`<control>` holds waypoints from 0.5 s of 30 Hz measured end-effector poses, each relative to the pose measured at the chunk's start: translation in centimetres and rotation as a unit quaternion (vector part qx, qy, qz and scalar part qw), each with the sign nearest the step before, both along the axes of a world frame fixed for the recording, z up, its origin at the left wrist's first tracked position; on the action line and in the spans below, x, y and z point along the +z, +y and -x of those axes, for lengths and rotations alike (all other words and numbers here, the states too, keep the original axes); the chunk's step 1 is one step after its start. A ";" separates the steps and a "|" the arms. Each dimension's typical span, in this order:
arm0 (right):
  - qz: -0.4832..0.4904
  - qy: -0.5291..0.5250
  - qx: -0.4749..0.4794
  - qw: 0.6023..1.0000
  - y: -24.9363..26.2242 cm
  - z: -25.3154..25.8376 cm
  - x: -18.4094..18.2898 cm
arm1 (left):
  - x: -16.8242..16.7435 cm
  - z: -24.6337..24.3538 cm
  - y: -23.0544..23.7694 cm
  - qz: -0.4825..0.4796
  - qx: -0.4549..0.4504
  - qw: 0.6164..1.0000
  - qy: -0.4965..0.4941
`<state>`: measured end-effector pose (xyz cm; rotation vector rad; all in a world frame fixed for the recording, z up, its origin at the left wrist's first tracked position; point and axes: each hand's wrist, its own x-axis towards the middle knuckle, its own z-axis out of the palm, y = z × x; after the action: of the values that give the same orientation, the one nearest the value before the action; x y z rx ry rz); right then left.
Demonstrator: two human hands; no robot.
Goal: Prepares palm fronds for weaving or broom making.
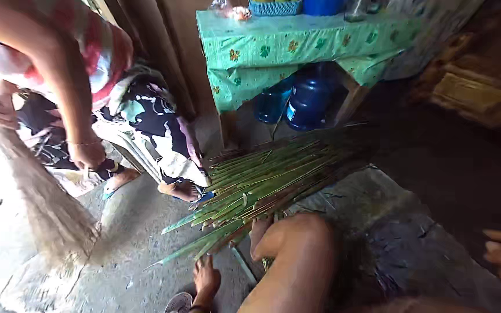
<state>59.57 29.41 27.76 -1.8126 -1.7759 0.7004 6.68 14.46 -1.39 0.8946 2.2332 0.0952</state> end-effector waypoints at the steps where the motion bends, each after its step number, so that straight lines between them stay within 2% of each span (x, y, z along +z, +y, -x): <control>1: -0.011 0.029 -0.012 0.999 1.5 -0.2 -1.3 | -0.1 -0.9 3.0 -0.001 -0.011 1.000 -0.028; 5: 0.011 0.063 -0.030 0.998 5.4 2.0 -4.2 | -2.1 -2.8 11.2 0.033 -0.077 0.993 -0.084; 8: 0.039 0.014 -0.047 0.998 5.8 1.8 -7.3 | -2.4 -4.9 16.3 0.045 -0.119 0.989 -0.078; 11: 0.088 -0.020 -0.051 0.995 5.6 2.0 -7.9 | -1.3 -8.1 20.6 0.055 -0.186 0.980 -0.051; 15: 0.093 -0.027 -0.061 0.993 7.0 2.9 -7.8 | -3.8 -12.5 25.6 0.046 -0.266 0.962 -0.047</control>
<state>56.63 36.36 19.92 -2.0621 -1.6631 0.7960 19.14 40.09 -5.17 1.3729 1.8249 -0.2089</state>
